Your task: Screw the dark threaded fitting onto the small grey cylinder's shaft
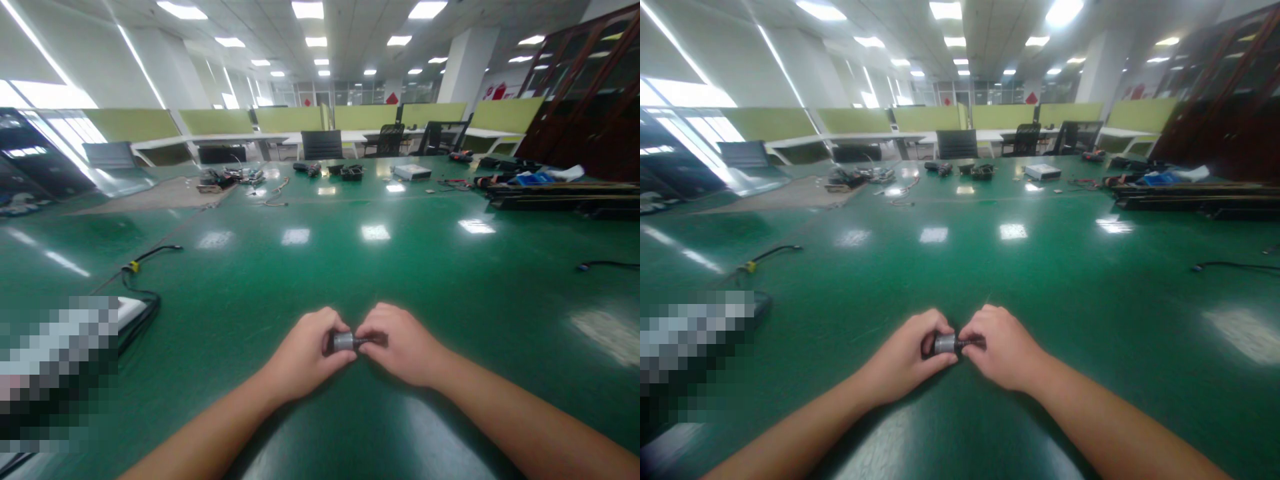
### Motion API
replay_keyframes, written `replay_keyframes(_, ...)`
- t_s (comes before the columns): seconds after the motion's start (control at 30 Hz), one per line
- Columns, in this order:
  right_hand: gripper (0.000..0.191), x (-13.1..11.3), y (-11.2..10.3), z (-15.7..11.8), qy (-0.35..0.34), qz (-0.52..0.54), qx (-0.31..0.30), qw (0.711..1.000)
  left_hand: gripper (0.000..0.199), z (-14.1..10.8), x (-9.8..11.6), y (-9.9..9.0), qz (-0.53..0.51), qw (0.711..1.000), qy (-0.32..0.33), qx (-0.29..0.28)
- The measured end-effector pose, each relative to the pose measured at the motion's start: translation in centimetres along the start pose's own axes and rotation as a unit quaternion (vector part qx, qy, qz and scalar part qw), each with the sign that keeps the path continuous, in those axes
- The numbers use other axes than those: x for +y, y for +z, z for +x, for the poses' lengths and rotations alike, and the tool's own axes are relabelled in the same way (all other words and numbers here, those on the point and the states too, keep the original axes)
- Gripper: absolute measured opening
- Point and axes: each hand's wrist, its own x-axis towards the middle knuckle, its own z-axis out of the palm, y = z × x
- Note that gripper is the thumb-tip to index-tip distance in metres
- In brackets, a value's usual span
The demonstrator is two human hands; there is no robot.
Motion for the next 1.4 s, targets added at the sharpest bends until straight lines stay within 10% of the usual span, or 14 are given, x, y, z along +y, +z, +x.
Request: replay_keyframes(1.4, 0.010, 0.1, -1.0, -0.4, 0.001, -0.021, -0.014, 1.000, 0.021, 0.0, -0.3, -0.1, -0.023, 1.000, -0.001, -0.008)
